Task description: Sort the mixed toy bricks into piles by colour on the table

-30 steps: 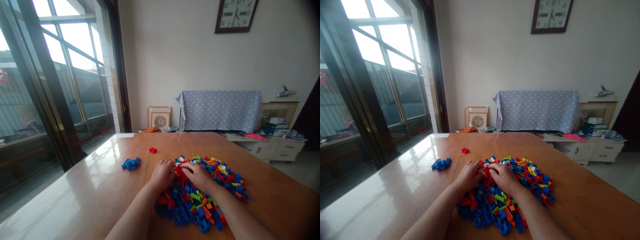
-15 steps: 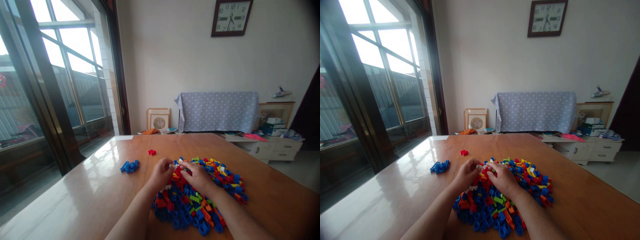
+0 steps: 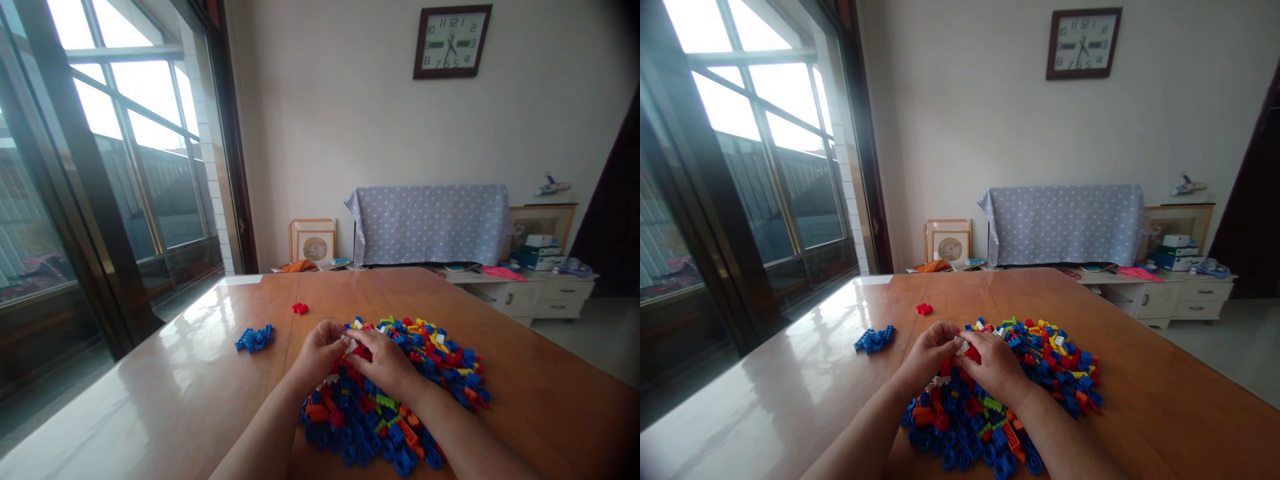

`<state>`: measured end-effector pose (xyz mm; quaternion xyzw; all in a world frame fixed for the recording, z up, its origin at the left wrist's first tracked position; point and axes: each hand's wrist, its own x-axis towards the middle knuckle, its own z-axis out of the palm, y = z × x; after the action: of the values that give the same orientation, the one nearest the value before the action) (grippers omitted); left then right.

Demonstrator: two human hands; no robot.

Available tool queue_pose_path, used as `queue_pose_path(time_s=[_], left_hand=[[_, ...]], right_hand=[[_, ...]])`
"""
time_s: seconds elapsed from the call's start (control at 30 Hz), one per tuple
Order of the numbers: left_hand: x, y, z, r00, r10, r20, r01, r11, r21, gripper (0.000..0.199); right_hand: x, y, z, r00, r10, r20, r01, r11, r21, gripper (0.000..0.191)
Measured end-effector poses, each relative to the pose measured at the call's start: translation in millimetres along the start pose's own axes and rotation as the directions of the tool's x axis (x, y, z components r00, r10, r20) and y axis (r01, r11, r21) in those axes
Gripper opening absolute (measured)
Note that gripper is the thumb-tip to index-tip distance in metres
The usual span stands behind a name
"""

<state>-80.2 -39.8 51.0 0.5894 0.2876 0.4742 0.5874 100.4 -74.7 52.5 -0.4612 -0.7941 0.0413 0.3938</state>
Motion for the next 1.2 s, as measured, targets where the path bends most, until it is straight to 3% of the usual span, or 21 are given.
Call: queue_pose_path(time_s=[0.23, 0.43, 0.6, 0.67, 0.77, 0.9, 1.03, 1.2], left_hand=[[-2.3, 4.4, 3.3, 0.999, -0.031, 0.007, 0.031, 0.999, 0.033, 0.048], [-1.3, -2.5, 3.2, 1.000, -0.016, -0.011, 0.016, 1.000, 0.007, 0.041], [3.6, -4.1, -19.7, 0.987, 0.060, -0.150, -0.024, 0.973, 0.229, 0.036], [6.7, -5.8, -37.2, 0.957, 0.132, -0.260, -0.013, 0.910, 0.414, 0.033], [10.4, -11.1, -64.6, 0.891, 0.239, -0.385, 0.110, 0.710, 0.696, 0.028], [11.0, -21.3, -86.7, 0.863, 0.244, -0.442, 0.283, 0.491, 0.824, 0.025], [6.9, -22.4, -89.2, 0.859, 0.234, -0.456, 0.327, 0.435, 0.839, 0.023], [-1.3, -0.7, -85.9, 0.813, 0.255, -0.524, 0.397, 0.415, 0.819, 0.025]], right_hand=[[2.8, -3.0, -2.5, 0.999, 0.036, -0.022, -0.036, 0.999, -0.009, 0.027], [2.4, -5.4, -1.9, 1.000, -0.005, -0.002, 0.005, 1.000, 0.025, 0.028], [2.6, 5.3, -5.6, 0.999, 0.002, -0.045, 0.000, 1.000, 0.029, 0.033], [2.9, 11.0, -9.5, 0.998, 0.024, -0.052, -0.022, 0.999, 0.036, 0.030], [2.6, 17.6, -15.2, 0.997, 0.068, -0.048, -0.065, 0.996, 0.058, 0.029], [1.3, 23.9, -17.3, 0.994, 0.094, -0.057, -0.088, 0.991, 0.097, 0.028], [0.5, 31.0, -15.3, 0.992, 0.098, -0.074, -0.090, 0.990, 0.109, 0.028], [0.6, 34.4, -17.7, 0.991, 0.113, -0.077, -0.105, 0.990, 0.093, 0.029]])
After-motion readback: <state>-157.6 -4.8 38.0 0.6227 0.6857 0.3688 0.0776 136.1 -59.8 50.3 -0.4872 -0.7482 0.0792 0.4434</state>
